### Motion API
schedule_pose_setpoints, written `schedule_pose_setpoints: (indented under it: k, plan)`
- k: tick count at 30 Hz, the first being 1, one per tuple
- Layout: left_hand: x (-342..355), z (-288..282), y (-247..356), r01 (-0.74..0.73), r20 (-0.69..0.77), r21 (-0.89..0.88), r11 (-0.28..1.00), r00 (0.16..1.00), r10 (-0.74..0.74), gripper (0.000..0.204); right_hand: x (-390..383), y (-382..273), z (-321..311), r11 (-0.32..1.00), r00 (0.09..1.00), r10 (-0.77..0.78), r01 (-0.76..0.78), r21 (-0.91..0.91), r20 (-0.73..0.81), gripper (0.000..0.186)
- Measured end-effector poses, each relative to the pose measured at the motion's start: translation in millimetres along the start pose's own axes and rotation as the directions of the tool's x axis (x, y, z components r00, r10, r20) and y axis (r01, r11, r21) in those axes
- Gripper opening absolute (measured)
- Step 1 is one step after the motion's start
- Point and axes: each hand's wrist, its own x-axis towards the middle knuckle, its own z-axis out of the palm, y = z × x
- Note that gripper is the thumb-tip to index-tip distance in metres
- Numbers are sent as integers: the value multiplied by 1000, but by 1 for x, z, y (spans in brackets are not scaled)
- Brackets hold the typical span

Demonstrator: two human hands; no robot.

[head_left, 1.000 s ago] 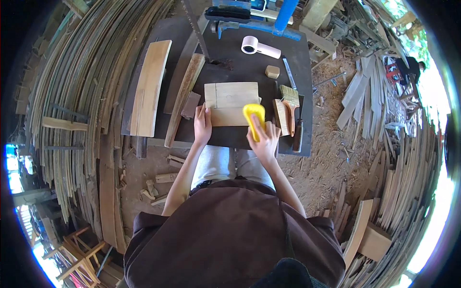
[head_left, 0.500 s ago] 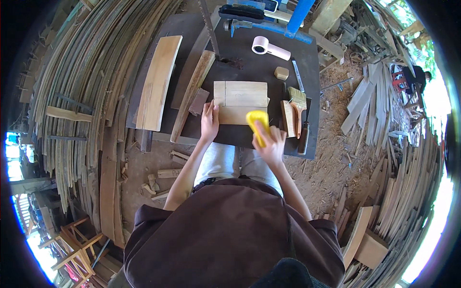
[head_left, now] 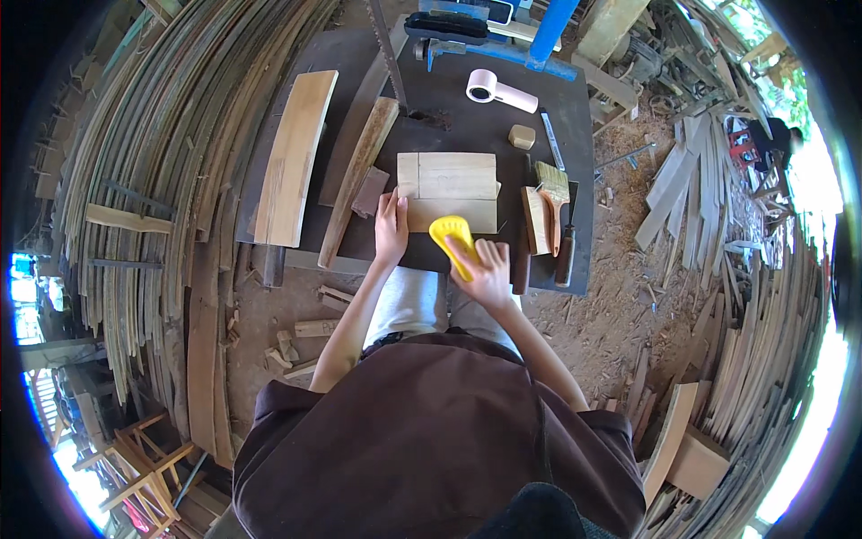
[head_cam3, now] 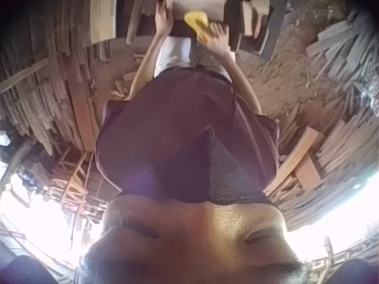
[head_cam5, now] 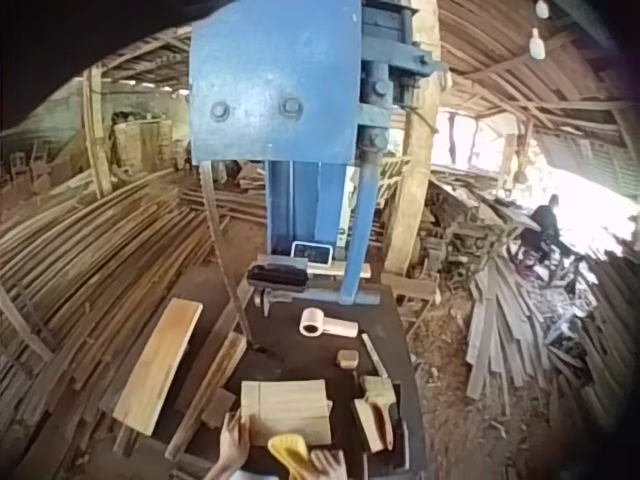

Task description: The person smooths a rectangular wooden plank on a workbench using a sanding block, then wipes the surface with a yellow sponge. They briefly inspect the plank and use a chisel to refine the edges and corners of the wood.

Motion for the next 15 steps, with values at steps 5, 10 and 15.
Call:
schedule_pose_setpoints:
  k: [5, 10, 15]
  plan:
    - [-1, 1, 0, -14, -14, -18, 1000, 1000, 14, 36, 14, 1, -3, 984, 983, 173, -170, 45, -60, 61]
    - [-1, 0, -4, -6, 5, -11, 1000, 1000, 7, 35, 12, 10, 0, 996, 997, 81, -81, 42, -5, 64]
    - [-2, 1, -3, -8, -13, -15, 1000, 1000, 8, 35, 21, -6, 4, 994, 998, 33, -28, 101, -50, 56]
